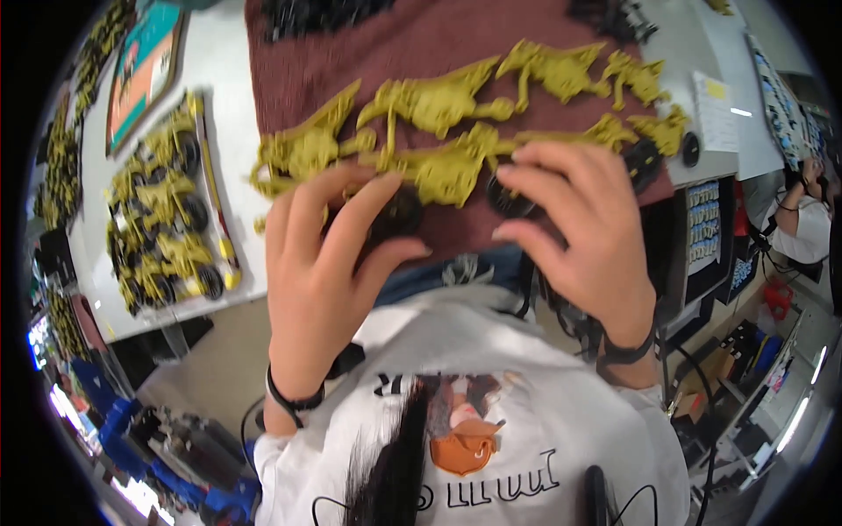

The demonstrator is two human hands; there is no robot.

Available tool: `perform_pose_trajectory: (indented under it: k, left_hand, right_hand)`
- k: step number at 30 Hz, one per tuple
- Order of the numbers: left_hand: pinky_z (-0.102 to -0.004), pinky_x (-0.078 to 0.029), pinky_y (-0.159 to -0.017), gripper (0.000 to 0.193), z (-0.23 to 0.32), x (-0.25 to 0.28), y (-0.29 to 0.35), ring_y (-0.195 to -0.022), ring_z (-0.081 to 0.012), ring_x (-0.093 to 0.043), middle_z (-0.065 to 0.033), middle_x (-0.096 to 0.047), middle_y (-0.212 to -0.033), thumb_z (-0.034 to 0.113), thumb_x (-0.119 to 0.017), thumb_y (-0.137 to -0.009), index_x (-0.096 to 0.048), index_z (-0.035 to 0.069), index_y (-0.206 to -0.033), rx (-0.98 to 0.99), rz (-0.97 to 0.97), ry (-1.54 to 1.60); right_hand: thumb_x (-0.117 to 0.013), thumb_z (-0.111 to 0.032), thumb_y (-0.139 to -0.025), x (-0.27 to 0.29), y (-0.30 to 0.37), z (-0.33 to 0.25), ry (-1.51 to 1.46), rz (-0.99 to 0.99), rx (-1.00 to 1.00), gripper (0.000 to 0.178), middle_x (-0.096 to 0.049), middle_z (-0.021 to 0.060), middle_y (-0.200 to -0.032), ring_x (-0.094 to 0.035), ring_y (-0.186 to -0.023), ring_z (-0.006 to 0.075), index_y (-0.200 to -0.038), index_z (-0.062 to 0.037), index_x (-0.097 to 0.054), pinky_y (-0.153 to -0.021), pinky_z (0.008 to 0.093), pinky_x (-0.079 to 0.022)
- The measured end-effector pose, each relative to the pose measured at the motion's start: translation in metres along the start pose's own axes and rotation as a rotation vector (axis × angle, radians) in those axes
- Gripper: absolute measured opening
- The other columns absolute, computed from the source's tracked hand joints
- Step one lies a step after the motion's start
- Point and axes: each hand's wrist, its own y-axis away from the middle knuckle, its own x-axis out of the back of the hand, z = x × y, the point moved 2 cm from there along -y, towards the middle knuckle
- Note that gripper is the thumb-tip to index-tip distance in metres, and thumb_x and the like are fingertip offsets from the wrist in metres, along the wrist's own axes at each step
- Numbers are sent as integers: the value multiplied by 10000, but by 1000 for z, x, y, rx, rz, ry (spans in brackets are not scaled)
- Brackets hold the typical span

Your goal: Assembling plastic toy motorcycles from frame and wheel components on a factory assembly line.

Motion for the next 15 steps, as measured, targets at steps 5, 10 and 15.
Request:
perform_pose_trajectory:
  k: [5,10,15]
  left_hand:
    - [-364,-461,-750,284,-11,30,-7,-885,-285,-573,-98,-603,-1001,41,-741,-682,-664,36,-955,47,-17,118]
    - [-356,-458,-753,190,-2,69,-70,-867,-300,-592,-131,-605,-936,48,-689,-744,-634,0,-919,-117,-164,51]
    - [-381,-454,-813,228,5,75,-106,-935,-317,-580,-138,-604,-1007,24,-669,-752,-619,4,-973,-209,-206,-103]
  right_hand:
    - [-771,-123,-621,58,2,12,-7,72,-67,373,-615,86,-994,-571,-887,289,-963,-39,-645,-785,375,-455]
    - [-661,-43,-752,143,13,66,224,235,-380,233,-650,84,-956,-579,-845,186,-981,-6,-646,-770,286,-441]
    - [-651,-103,-796,208,19,122,182,269,-436,243,-646,63,-982,-563,-831,136,-1016,0,-637,-753,252,-418]
